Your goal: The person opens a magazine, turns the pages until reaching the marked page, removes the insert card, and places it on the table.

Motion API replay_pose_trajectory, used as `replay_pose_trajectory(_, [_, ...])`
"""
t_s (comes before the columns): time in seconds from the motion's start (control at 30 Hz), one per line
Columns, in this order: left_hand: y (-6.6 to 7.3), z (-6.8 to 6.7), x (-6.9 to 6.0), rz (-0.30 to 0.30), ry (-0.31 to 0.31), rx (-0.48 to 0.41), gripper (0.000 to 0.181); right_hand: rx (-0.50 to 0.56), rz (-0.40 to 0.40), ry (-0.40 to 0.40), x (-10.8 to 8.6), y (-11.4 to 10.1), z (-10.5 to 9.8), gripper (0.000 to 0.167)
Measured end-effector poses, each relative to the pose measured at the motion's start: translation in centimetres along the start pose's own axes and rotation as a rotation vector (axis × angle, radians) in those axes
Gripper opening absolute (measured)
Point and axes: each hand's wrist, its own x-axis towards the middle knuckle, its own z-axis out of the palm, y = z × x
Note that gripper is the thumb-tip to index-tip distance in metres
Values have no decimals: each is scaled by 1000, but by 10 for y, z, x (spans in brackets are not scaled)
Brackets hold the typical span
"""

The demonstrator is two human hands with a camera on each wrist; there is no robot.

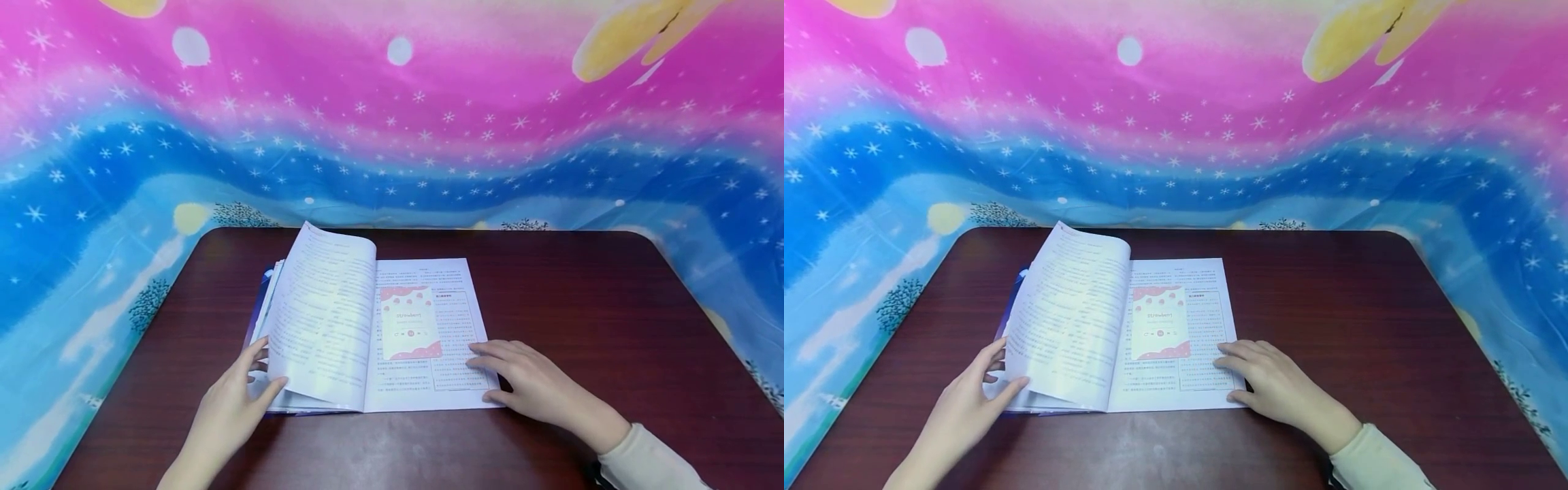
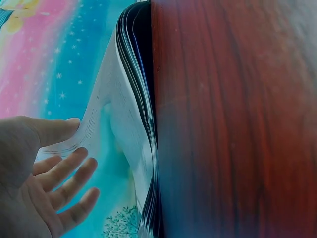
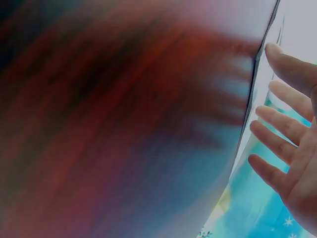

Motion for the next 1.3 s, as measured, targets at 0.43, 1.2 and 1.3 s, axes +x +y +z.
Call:
replay_pose_trajectory(0.43, [-16, -7, -4, -73, -72, 31, 81, 19, 11, -9, -2, -1, 1, 48])
replay_pose_trajectory(1.2, [-28, 3, 11, 319, -169, 115, 51, 19, 40, -43, 0, -2, -1, 48])
replay_pose_trajectory(1.3, [-29, 7, 15, 363, -186, 119, 53, 21, 43, -52, 0, -2, -2, 49])
